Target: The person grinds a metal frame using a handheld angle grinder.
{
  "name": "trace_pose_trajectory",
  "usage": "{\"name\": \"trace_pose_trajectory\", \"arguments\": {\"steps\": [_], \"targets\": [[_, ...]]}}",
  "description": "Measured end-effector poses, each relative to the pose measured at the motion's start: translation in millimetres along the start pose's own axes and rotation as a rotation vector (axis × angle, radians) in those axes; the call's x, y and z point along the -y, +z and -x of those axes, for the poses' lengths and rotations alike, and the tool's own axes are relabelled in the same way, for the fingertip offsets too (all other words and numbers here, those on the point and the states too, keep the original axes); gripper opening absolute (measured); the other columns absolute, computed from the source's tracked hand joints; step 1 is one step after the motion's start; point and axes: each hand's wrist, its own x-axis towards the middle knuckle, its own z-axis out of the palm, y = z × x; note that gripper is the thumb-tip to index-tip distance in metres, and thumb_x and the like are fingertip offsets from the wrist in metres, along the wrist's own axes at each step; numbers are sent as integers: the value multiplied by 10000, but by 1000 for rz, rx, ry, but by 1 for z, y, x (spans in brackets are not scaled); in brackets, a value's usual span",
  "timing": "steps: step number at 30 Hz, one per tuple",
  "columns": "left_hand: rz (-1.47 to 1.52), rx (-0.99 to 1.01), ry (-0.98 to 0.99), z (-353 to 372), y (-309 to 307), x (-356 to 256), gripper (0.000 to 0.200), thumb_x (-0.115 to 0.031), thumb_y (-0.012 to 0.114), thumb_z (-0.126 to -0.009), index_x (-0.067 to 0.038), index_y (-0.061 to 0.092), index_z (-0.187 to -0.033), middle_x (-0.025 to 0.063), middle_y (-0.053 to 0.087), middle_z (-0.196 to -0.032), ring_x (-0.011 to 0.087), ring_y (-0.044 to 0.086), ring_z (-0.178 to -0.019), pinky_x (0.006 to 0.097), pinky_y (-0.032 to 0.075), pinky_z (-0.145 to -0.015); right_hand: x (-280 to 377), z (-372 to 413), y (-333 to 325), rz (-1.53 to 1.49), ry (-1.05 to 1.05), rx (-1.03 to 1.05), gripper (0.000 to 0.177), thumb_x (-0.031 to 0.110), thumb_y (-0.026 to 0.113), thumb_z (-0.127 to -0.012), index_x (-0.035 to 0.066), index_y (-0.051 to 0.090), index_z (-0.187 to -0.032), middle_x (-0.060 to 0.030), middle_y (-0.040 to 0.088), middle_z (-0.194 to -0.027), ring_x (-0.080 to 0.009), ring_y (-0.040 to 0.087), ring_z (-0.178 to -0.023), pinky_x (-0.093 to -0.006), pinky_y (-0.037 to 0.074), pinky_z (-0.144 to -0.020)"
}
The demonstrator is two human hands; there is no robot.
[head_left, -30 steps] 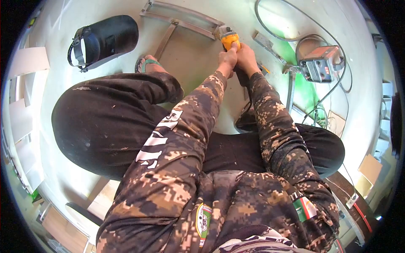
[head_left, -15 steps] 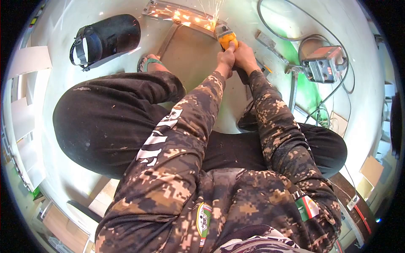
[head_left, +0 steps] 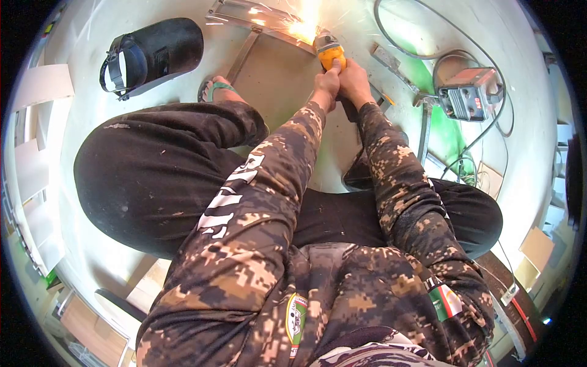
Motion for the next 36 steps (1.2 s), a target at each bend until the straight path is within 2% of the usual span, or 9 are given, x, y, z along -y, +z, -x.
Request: {"name": "trace_pose_trajectory", "arguments": {"steps": [2,6,11,21,27,29,31,33,36], "targets": [[0,84,87,-16,-6,9,588,-463,616,-945,-10,551,-1314,159,648,-1173,273,667,-990,414,557,-760,1,0,0,-10,20,-10,441,427,587,-920,28,629,-1104,-279,680,-1031,-460,636,-1021,-508,514,-849],[13,32,32,0,-1,1,571,-456,612,-950,-15,557,-1308,147,654,-1167,267,670,-976,408,555,-761,-2,-2,2,-7,-2,1,440,426,596,-915,30,628,-1105,-269,683,-1036,-459,635,-1024,-504,515,-850],[14,50,75,-2,-1,4,542,-437,599,-970,-3,540,-1290,130,647,-1123,271,666,-937,407,551,-797,-1,0,0,-24,21,27,440,428,607,-907,34,629,-1102,-271,683,-1030,-459,637,-1019,-507,516,-844],[5,115,84,-13,-6,7,527,-435,594,-977,-7,543,-1280,126,651,-1125,267,667,-930,401,551,-786,4,1,1,4,32,-10,423,421,576,-929,31,626,-1085,-282,681,-1019,-465,642,-1003,-520,517,-840],[-16,57,78,-14,8,0,590,-475,595,-963,8,540,-1298,130,648,-1149,269,663,-932,407,539,-779,-1,-7,-9,38,18,3,475,453,575,-918,15,645,-1086,-279,679,-1049,-449,640,-1034,-506,515,-860],[-210,-83,-78,3,26,-15,664,-504,613,-938,22,518,-1332,140,640,-1174,279,662,-923,415,537,-732,-5,-9,-19,85,57,3,489,456,582,-909,4,654,-1083,-278,679,-1058,-441,640,-1041,-495,515,-863],[-271,-140,-118,17,38,-27,686,-514,622,-926,27,516,-1336,149,636,-1187,283,662,-928,421,538,-710,-3,-16,-39,73,-48,176,486,422,618,-870,-27,672,-1048,-285,682,-1039,-441,647,-1023,-469,518,-848],[-348,-254,-160,21,46,-31,708,-533,633,-908,29,530,-1326,167,626,-1213,286,664,-973,444,549,-685,-6,-23,-45,125,-112,237,474,405,634,-848,-36,681,-1014,-290,683,-1019,-443,650,-1012,-462,517,-836],[-145,-212,-201,21,46,-30,706,-537,620,-913,40,541,-1313,165,627,-1231,293,665,-1009,436,556,-734,-12,-30,-43,178,-188,308,459,379,663,-804,-53,693,-955,-300,683,-974,-450,656,-983,-455,514,-808]]}}
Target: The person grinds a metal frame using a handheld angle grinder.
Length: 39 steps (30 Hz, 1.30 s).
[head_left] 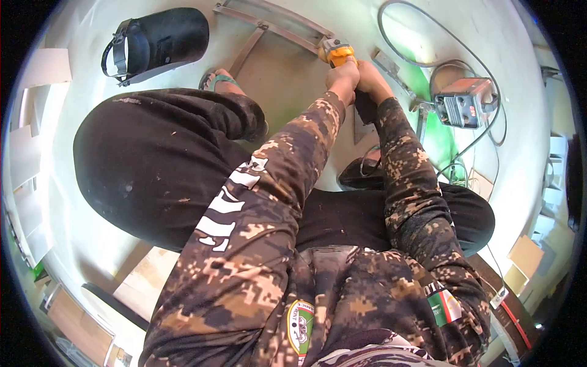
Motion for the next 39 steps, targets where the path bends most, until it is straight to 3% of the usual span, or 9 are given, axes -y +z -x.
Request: {"name": "trace_pose_trajectory", "arguments": {"steps": [19,21,24,26,28,32,34,36,39], "targets": [[-23,65,32,-34,-8,12,693,-469,544,-975,45,419,-1421,203,543,-1366,335,631,-1112,475,557,-836,8,4,14,-31,-33,-21,463,390,578,-911,-42,695,-1030,-284,690,-1003,-381,688,-965,-427,517,-801],[-52,-75,92,-55,2,20,683,-558,533,-936,70,643,-1182,229,672,-1179,327,693,-1026,403,555,-839,14,0,11,-91,-5,-30,466,394,574,-913,-39,696,-1033,-281,691,-1003,-376,688,-965,-424,517,-804],[26,37,46,-56,1,18,689,-564,531,-934,69,644,-1181,223,668,-1197,336,685,-1042,414,545,-860,-3,-7,19,-58,19,-21,376,261,705,-797,-55,680,-998,-257,708,-973,-328,700,-912,-400,521,-760],[-213,-175,154,0,-13,6,699,-574,518,-937,72,648,-1171,224,684,-1160,346,699,-997,419,556,-819,-13,-15,29,-22,-14,5,484,423,595,-892,-25,700,-1044,-279,693,-1003,-367,691,-975,-436,515,-824],[25,62,73,-36,-9,13,664,-505,562,-963,19,479,-1362,195,630,-1213,321,667,-1016,505,565,-812,-3,-6,29,-88,6,-22,490,429,594,-888,-24,700,-1046,-279,694,-1003,-387,684,-988,-439,514,-827],[-41,140,139,-72,0,7,691,-552,530,-963,25,491,-1342,216,642,-1165,318,680,-966,508,565,-815,9,-1,18,-210,106,-116,507,432,595,-880,-40,693,-1039,-287,692,-1023,-424,667,-1017,-447,512,-835],[-531,323,317,-55,-12,-13,720,-587,449,-964,69,630,-1198,278,679,-1096,361,702,-984,433,591,-779,2,5,25,-419,152,-121,456,378,639,-859,-45,696,-1018,-235,700,-980,-355,672,-939,-416,515,-786],[-1194,558,298,47,-41,-97,801,-672,427,-951,75,550,-1213,238,673,-1036,340,716,-913,416,617,-667,-3,-1,21,-820,207,-146,364,270,726,-816,-56,702,-976,-130,717,-894,-217,681,-783,-353,520,-687],[-1500,710,344,8,-33,-199,645,-586,582,-929,33,648,-1094,200,695,-855,307,725,-749,406,616,-612,24,21,-2,-901,216,-199,305,204,760,-798,-3,659,-998,-47,646,-855,-142,622,-686,-300,501,-605]]}}
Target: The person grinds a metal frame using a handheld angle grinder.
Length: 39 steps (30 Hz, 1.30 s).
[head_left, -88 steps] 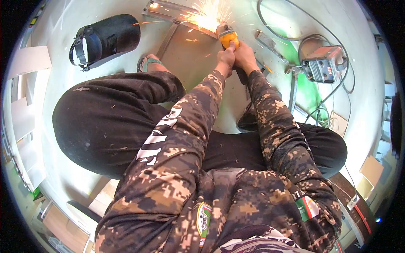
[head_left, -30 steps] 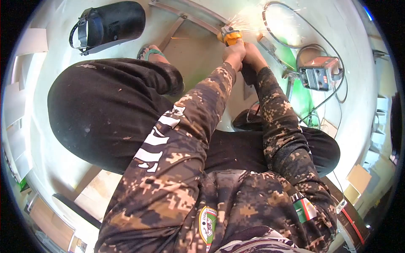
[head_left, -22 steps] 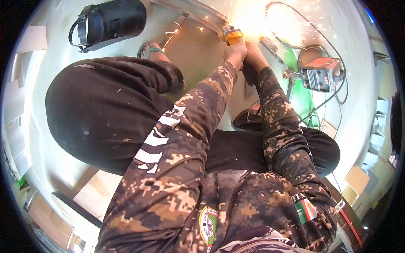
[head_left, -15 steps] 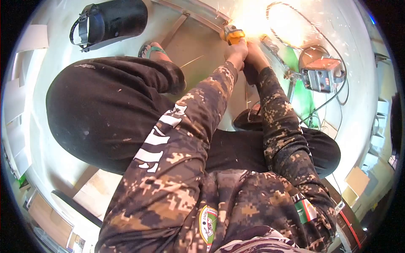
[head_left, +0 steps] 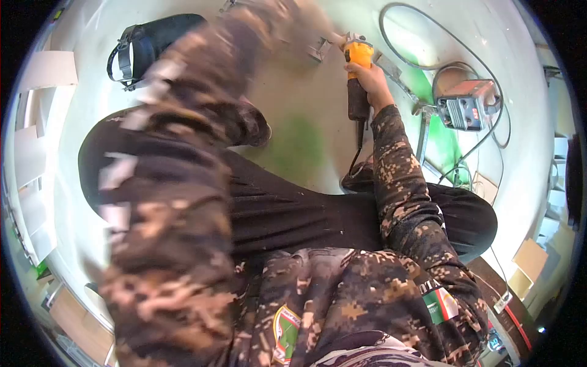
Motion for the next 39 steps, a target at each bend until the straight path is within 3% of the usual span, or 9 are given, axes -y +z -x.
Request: {"name": "trace_pose_trajectory", "arguments": {"steps": [2,3,7,11,17,30,33,35,39], "targets": [[-1528,-4,247,124,-33,-5,321,-218,646,-792,-216,697,-1109,155,699,-820,345,678,-741,455,555,-646,2,0,-1,8,19,-19,317,191,775,-785,-6,650,-1000,-49,642,-848,-146,621,-669,-300,503,-590],[-1537,1,243,140,-43,15,321,-218,646,-792,-216,697,-1109,155,699,-820,345,678,-741,455,555,-646,3,-3,-1,-2,36,-28,338,197,777,-786,-13,644,-1015,-53,643,-849,-149,623,-664,-298,503,-586],[-457,-145,-535,179,-71,73,498,-432,627,-952,54,661,-1052,190,705,-850,252,713,-646,364,600,-569,11,4,10,-87,6,-55,375,228,778,-805,-28,631,-1036,-60,638,-844,-152,622,-644,-300,505,-571],[-819,-325,-228,169,-6,152,532,-458,604,-917,50,715,-801,247,674,-769,380,678,-736,467,539,-744,27,7,22,-165,77,5,402,257,771,-826,-34,619,-1058,-57,629,-834,-143,613,-640,-300,501,-567],[-721,-568,-473,96,60,186,432,-436,642,-888,-39,754,-1017,208,724,-1015,392,692,-979,468,541,-859,38,9,39,-100,21,17,454,321,746,-856,-34,602,-1100,-48,618,-825,-128,598,-650,-287,490,-564],[-665,-869,-405,68,86,177,549,-503,629,-896,30,698,-1007,226,704,-1048,379,686,-985,463,553,-825,26,6,95,129,-61,36,585,488,725,-852,-31,633,-1106,-115,710,-941,-208,683,-840,-334,527,-759],[-223,-610,-312,70,87,139,679,-627,520,-934,19,655,-1093,179,689,-1105,344,684,-985,475,553,-819,27,4,111,234,-62,37,602,511,710,-856,-30,628,-1108,-148,716,-960,-250,697,-881,-353,531,-786],[870,-199,-180,60,97,138,784,-695,405,-956,5,556,-1276,189,604,-1261,384,616,-1119,507,538,-836,26,1,120,317,-69,40,594,514,701,-861,-30,625,-1086,-179,716,-971,-292,705,-910,-373,534,-798],[1133,-171,6,56,108,132,800,-710,367,-958,-16,494,-1334,194,553,-1303,390,587,-1152,514,540,-843,34,1,135,491,-115,15,535,464,642,-886,-34,617,-1078,-254,698,-1005,-397,675,-997,-444,524,-850]]}}
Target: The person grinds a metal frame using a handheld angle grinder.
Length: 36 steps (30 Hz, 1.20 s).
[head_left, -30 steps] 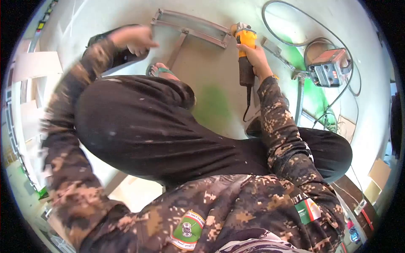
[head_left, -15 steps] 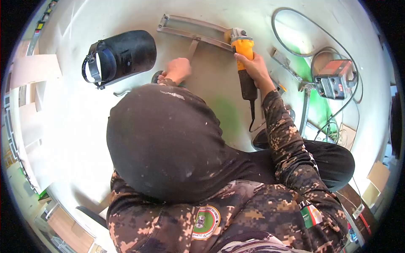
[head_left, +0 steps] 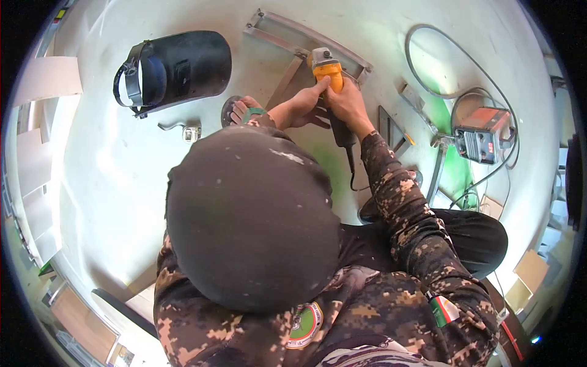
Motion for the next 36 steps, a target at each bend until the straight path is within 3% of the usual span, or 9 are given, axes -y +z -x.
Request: {"name": "trace_pose_trajectory", "arguments": {"steps": [3,5,11,24,29,30,36], "targets": [[165,85,48,-1,11,-9,776,-698,368,-964,-49,438,-1386,191,550,-1267,391,604,-1085,528,539,-866,12,-3,-12,74,-44,53,530,453,617,-888,-43,610,-1076,-278,688,-1021,-422,662,-1013,-458,518,-861],[229,49,30,-10,15,-11,646,-623,406,-991,-78,514,-1321,127,660,-1099,279,691,-884,456,594,-752,13,-9,-17,116,-38,69,527,450,615,-887,-41,611,-1076,-279,686,-1029,-425,660,-1014,-457,518,-860],[351,-126,100,-33,22,3,602,-579,433,-1000,-74,516,-1317,122,651,-1115,268,693,-905,456,600,-764,16,-12,-19,211,-59,74,536,462,615,-880,-42,609,-1063,-291,681,-1025,-438,656,-1010,-465,520,-851],[312,-168,123,-27,20,2,649,-599,411,-1000,-47,496,-1331,134,625,-1161,295,681,-951,455,598,-802,19,-17,-13,227,-103,86,564,490,601,-883,-45,618,-1065,-308,673,-1034,-452,647,-1025,-469,522,-860],[237,-201,98,-4,15,5,644,-583,463,-989,-47,500,-1344,121,627,-1169,280,678,-943,424,588,-777,16,3,2,110,-140,28,537,460,612,-893,-30,606,-1110,-302,674,-1036,-457,646,-1013,-472,523,-848],[197,-164,119,-4,10,13,693,-596,432,-991,0,481,-1341,173,622,-1145,314,682,-958,470,602,-786,10,11,6,103,-119,19,532,452,617,-896,-27,600,-1126,-300,674,-1036,-458,646,-1012,-472,523,-846],[80,-124,174,-9,-6,42,674,-586,438,-996,13,545,-1288,136,646,-1122,237,674,-942,378,573,-765,-7,27,30,-20,-58,12,518,454,623,-905,6,581,-1161,-272,685,-1039,-441,655,-1007,-465,520,-845]]}}
